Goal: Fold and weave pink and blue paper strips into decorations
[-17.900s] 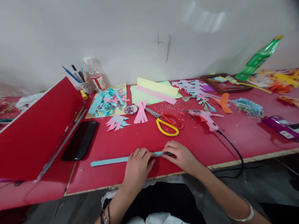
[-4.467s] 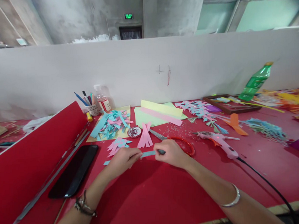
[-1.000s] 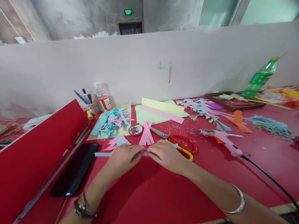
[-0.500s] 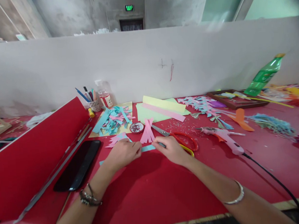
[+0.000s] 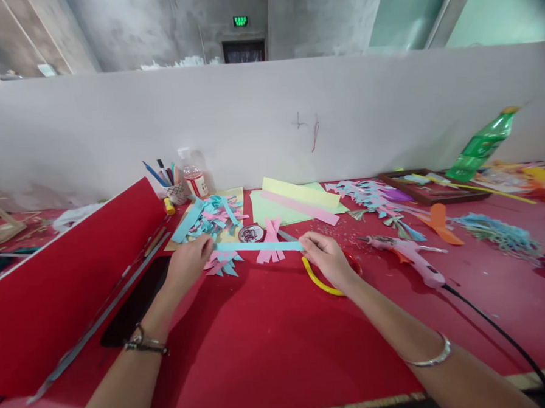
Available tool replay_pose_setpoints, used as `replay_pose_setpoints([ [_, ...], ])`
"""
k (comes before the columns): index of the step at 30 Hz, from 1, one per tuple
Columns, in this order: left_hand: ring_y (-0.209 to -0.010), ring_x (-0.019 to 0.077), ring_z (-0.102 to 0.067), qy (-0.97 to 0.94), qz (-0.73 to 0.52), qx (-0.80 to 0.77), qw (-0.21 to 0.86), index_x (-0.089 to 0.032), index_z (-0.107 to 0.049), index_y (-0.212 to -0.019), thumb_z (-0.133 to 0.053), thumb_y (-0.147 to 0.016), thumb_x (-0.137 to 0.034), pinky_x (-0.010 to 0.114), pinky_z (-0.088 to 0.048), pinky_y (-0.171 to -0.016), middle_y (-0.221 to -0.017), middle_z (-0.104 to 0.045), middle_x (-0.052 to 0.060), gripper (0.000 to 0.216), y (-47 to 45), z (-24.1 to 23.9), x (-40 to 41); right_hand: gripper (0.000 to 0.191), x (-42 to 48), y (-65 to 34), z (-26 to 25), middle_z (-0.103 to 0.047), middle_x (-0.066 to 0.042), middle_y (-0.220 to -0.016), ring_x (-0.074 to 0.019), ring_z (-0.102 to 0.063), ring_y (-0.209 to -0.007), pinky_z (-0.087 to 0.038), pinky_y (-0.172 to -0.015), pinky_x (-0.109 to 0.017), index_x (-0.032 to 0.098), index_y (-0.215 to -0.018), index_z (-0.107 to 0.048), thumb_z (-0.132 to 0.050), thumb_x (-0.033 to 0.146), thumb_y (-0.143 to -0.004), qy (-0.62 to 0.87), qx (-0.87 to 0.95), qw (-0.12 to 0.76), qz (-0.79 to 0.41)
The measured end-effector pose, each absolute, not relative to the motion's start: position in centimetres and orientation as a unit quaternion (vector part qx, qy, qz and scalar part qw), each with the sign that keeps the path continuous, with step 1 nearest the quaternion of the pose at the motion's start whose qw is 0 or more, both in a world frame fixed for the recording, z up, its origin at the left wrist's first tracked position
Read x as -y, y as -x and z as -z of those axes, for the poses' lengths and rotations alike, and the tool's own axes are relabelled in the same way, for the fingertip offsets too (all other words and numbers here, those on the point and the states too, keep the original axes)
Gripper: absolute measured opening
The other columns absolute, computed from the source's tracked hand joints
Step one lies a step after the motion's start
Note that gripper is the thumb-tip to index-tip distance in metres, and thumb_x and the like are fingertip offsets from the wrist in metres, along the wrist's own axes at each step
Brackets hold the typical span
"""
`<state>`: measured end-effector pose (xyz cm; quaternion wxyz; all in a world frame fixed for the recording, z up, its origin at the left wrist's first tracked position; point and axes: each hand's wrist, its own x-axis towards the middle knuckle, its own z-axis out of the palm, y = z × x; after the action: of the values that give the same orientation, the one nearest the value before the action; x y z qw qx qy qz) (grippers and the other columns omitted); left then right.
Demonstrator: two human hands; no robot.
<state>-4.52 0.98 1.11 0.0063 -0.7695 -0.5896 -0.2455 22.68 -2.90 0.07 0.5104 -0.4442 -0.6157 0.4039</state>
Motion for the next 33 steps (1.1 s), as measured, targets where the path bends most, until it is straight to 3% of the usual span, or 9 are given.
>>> replay_pose_setpoints([
  [3, -0.042, 0.0078, -0.033, 0.694, 0.422, 0.557, -0.175, -0.017, -0.040, -0.062, -0.032, -0.081, -0.031, 0.021, -0.026, -0.046, -0.047, -0.036, -0.005, 0.025, 4.9, -1.2, -1.2, 0.031, 2.7, -22.6, 0.3, -0.026, 0.008, -0.043, -0.0055, -0.022, -0.038, -0.017, -0.040, -0.022, 0.019, -0.059, -0.036, -0.044, 0.044, -0.077, 0.420, 0.565, 0.548, -0.451],
  [5, -0.041, 0.0070, -0.030, 0.629, 0.509, 0.511, -0.289, -0.017, -0.043, -0.071, -0.031, -0.082, -0.034, 0.020, -0.026, -0.043, -0.047, -0.032, -0.006, 0.023, 4.5, -1.1, -1.2, 0.032, 2.6, -22.3, 0.6, -0.026, 0.009, -0.040, -0.0049, -0.021, -0.036, -0.018, -0.039, -0.021, 0.020, -0.059, -0.034, -0.043, 0.044, -0.078, 0.401, 0.536, 0.569, -0.478],
  [8, -0.042, 0.0065, -0.032, 0.631, 0.497, 0.443, -0.398, -0.017, -0.046, -0.093, -0.035, -0.079, -0.041, 0.020, -0.029, -0.042, -0.053, -0.037, -0.005, 0.030, 3.1, -0.6, -0.8, 0.032, 3.0, -21.5, 1.0, -0.027, 0.010, -0.037, -0.0042, -0.023, -0.034, -0.020, -0.038, -0.020, 0.020, -0.060, -0.034, -0.042, 0.045, -0.078, 0.383, 0.518, 0.552, -0.530],
  [12, -0.044, 0.0061, -0.036, 0.672, 0.433, 0.342, -0.494, -0.017, -0.039, -0.114, -0.043, -0.072, -0.050, 0.022, -0.035, -0.046, -0.062, -0.044, -0.003, 0.054, 0.9, 0.0, 0.1, 0.030, 4.1, -20.2, 1.1, -0.035, 0.010, -0.035, -0.0034, -0.023, -0.030, -0.013, -0.033, -0.018, 0.019, -0.065, -0.037, -0.043, 0.046, -0.076, 0.399, 0.537, 0.416, -0.616],
  [15, -0.046, 0.0047, -0.037, 0.659, 0.449, 0.287, -0.531, -0.020, -0.036, -0.118, -0.044, -0.074, -0.046, 0.020, -0.034, -0.045, -0.070, -0.045, -0.002, 0.052, 0.5, 0.1, 0.5, 0.029, 4.6, -19.5, 1.0, -0.035, 0.011, -0.033, -0.0025, -0.023, -0.030, -0.012, -0.034, -0.017, 0.019, -0.064, -0.037, -0.045, 0.044, -0.076, 0.408, 0.529, 0.373, -0.644],
  [20, -0.051, 0.0051, -0.042, 0.673, 0.429, 0.256, -0.546, -0.023, -0.039, -0.115, -0.052, -0.071, -0.038, 0.022, -0.037, -0.052, -0.076, -0.048, -0.002, 0.048, 0.7, 0.6, 0.4, 0.030, 4.5, -19.3, 1.1, -0.031, 0.014, -0.033, -0.0008, -0.021, -0.027, -0.023, -0.038, -0.017, 0.019, -0.061, -0.033, -0.039, 0.042, -0.079, 0.417, 0.465, 0.459, -0.632],
  [26, -0.048, 0.0057, -0.040, 0.644, 0.454, 0.317, -0.527, -0.014, -0.050, -0.105, -0.039, -0.078, -0.046, 0.020, -0.032, -0.048, -0.063, -0.048, -0.002, 0.043, 0.4, 0.4, 0.8, 0.024, 4.4, -19.5, 1.6, -0.038, 0.012, -0.033, -0.0008, -0.025, -0.024, -0.033, -0.042, -0.018, 0.018, -0.066, -0.037, -0.036, 0.036, -0.081, 0.430, 0.503, 0.346, -0.665],
  [30, -0.047, 0.0068, -0.038, 0.581, 0.475, 0.411, -0.518, -0.014, -0.055, -0.081, -0.041, -0.078, -0.042, 0.019, -0.031, -0.046, -0.051, -0.043, -0.004, 0.032, 0.0, 0.3, 1.2, 0.026, 4.7, -19.6, 1.3, -0.041, 0.009, -0.035, -0.0029, -0.029, -0.026, -0.025, -0.034, -0.017, 0.018, -0.066, -0.037, -0.036, 0.040, -0.081, 0.424, 0.551, 0.273, -0.665],
  [33, -0.045, 0.0067, -0.036, 0.558, 0.472, 0.425, -0.533, -0.015, -0.052, -0.069, -0.040, -0.078, -0.042, 0.018, -0.030, -0.045, -0.046, -0.039, -0.006, 0.030, -0.6, 0.3, 1.4, 0.028, 4.7, -19.7, 0.9, -0.046, 0.006, -0.048, -0.0048, -0.041, -0.039, -0.032, -0.041, -0.018, 0.018, -0.067, -0.041, -0.043, 0.044, -0.077, 0.372, 0.607, 0.253, -0.655],
])
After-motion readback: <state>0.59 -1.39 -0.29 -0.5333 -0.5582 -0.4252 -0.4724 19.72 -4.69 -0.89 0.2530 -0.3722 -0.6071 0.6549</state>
